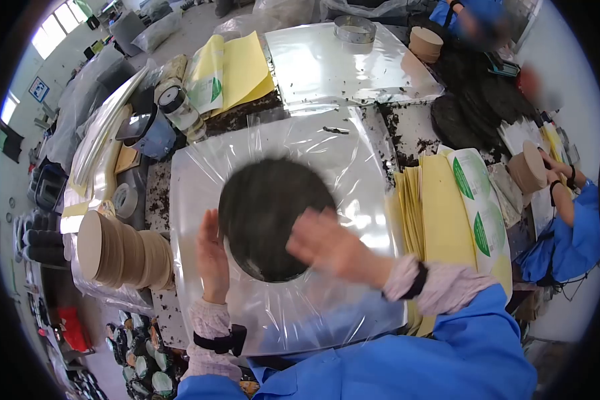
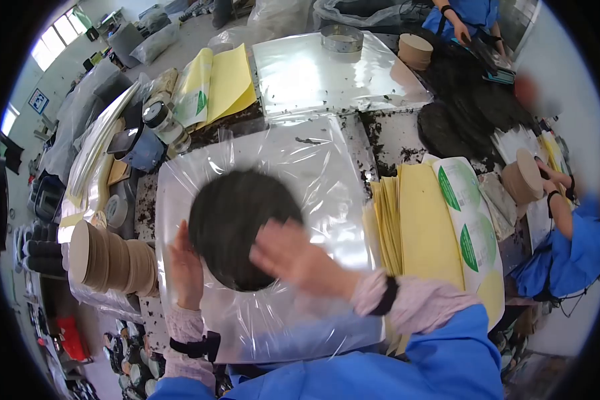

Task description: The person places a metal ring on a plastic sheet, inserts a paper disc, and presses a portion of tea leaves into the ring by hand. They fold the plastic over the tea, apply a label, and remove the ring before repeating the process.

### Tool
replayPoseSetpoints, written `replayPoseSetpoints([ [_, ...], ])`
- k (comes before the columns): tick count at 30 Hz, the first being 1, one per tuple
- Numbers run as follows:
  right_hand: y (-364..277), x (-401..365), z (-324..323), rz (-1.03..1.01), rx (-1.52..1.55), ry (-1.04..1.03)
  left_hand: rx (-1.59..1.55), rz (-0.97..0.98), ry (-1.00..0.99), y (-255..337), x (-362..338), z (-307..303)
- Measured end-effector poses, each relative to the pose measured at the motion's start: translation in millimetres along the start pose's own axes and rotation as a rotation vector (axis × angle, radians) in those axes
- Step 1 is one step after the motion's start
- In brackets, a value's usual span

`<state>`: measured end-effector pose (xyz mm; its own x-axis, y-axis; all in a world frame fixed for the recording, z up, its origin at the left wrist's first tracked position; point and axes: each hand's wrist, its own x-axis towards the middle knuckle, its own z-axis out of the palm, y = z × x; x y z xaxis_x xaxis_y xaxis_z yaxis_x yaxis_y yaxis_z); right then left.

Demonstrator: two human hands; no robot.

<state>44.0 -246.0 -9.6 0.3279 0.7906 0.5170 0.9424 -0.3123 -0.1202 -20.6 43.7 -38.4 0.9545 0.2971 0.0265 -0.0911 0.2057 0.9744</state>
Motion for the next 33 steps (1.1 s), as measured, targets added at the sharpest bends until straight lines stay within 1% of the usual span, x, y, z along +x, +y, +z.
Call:
replayPoseSetpoints([
  [1,-24,-9,11,0.004,0.057,-0.074,-0.257,-0.052,0.078,-1,5,-4],
  [2,-36,-9,19,0.009,0.115,-0.142,0.191,-0.038,-0.012,13,0,8],
  [4,-27,5,14,0.150,0.359,-0.131,0.297,0.085,-0.069,5,3,1],
  [5,-24,11,6,0.222,0.492,-0.140,0.225,0.085,-0.047,3,3,1],
  [6,-25,38,-5,0.221,0.392,-0.102,0.247,0.082,-0.027,4,-2,1],
  [8,-23,74,2,0.164,0.278,-0.148,0.274,0.095,0.004,2,2,8],
  [10,-20,71,36,0.205,0.207,-0.212,0.821,0.273,0.068,17,6,27],
  [11,-20,72,55,0.209,0.181,-0.247,0.897,0.359,0.125,11,13,37],
  [12,-18,71,61,0.212,0.164,-0.284,0.986,0.352,0.117,7,17,41],
  [14,-18,72,64,0.210,0.117,-0.328,1.327,0.324,-0.015,18,17,51],
  [15,-17,73,62,0.216,0.131,-0.347,1.561,0.455,-0.064,20,16,51],
  [18,-16,68,70,0.216,0.126,-0.349,1.298,0.677,-0.538,19,27,45],
  [19,-16,64,75,0.215,0.099,-0.423,1.363,0.581,-0.571,19,29,48],
  [20,-16,61,82,0.245,0.119,-0.446,1.382,0.581,-0.579,9,34,51],
  [22,-13,60,95,0.298,0.140,-0.472,1.323,0.411,-0.621,-13,41,50],
  [23,-12,56,99,0.294,0.183,-0.414,1.304,0.429,-0.620,-17,43,49],
  [25,-12,60,92,0.306,0.202,-0.510,1.269,0.465,-0.611,-13,42,47],
  [26,-12,64,88,0.307,0.205,-0.554,1.178,0.388,-0.630,-3,38,42],
  [27,-14,60,98,0.286,0.119,-0.378,1.089,0.320,-0.648,18,34,34],
  [28,-14,63,93,0.293,0.154,-0.391,1.000,0.249,-0.666,35,30,24],
  [30,-17,65,90,0.289,0.160,-0.352,1.078,0.406,0.044,54,9,-9],
  [32,-18,63,90,0.275,0.126,-0.342,1.372,0.383,0.325,48,0,-71],
  [33,-20,62,90,0.269,0.110,-0.336,1.260,0.267,0.149,45,-14,-92],
])
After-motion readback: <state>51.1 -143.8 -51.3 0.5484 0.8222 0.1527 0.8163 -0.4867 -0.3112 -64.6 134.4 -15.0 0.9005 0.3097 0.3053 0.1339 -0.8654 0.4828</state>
